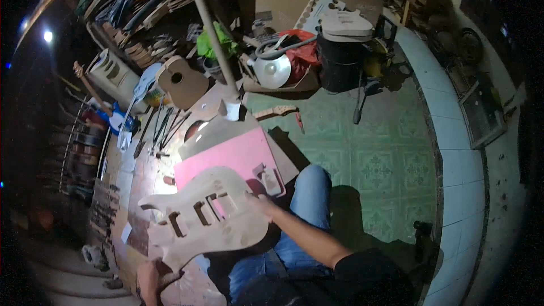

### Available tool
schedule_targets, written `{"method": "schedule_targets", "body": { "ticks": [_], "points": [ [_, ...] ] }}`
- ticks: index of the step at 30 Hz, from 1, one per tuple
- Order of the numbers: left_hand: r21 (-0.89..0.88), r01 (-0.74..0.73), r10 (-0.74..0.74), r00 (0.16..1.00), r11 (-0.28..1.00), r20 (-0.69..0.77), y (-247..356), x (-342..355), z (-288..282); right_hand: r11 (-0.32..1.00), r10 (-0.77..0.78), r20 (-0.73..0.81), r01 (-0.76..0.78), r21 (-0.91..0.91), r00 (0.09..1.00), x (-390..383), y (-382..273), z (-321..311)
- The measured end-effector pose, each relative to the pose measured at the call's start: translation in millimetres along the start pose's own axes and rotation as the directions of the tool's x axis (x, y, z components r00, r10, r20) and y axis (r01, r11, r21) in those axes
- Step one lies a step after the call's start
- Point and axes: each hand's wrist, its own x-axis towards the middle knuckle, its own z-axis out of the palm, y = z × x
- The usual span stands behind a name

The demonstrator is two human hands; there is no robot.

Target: The person sands the surfaces and edges of a wooden electric guitar body using a sanding block, turning the body over and around to reach different sides.

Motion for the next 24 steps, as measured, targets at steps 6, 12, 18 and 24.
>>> {"method": "schedule_targets", "body": {
  "ticks": [6,12,18,24],
  "points": [
    [-0.671,-0.056,0.406,0.832,0.740,0.379,-24.0,82.8,-46.0,0.993,-0.073,-0.059,0.078,0.092,0.996,14.9,-21.2,-27.3],
    [-0.744,0.135,0.036,0.977,0.655,0.210,73.8,145.1,-139.5,0.886,0.106,-0.103,-0.047,0.461,0.989,-27.8,-122.9,-57.0],
    [-0.359,0.037,-0.067,0.995,0.932,-0.072,126.2,190.4,-237.0,0.726,0.125,-0.192,0.042,0.686,0.973,-128.8,-272.6,-86.6],
    [-0.909,-0.028,-0.037,0.999,-0.416,-0.014,342.5,273.1,-217.7,0.818,-0.078,-0.555,0.371,0.439,0.828,-227.7,-423.5,-174.1]
  ]
}}
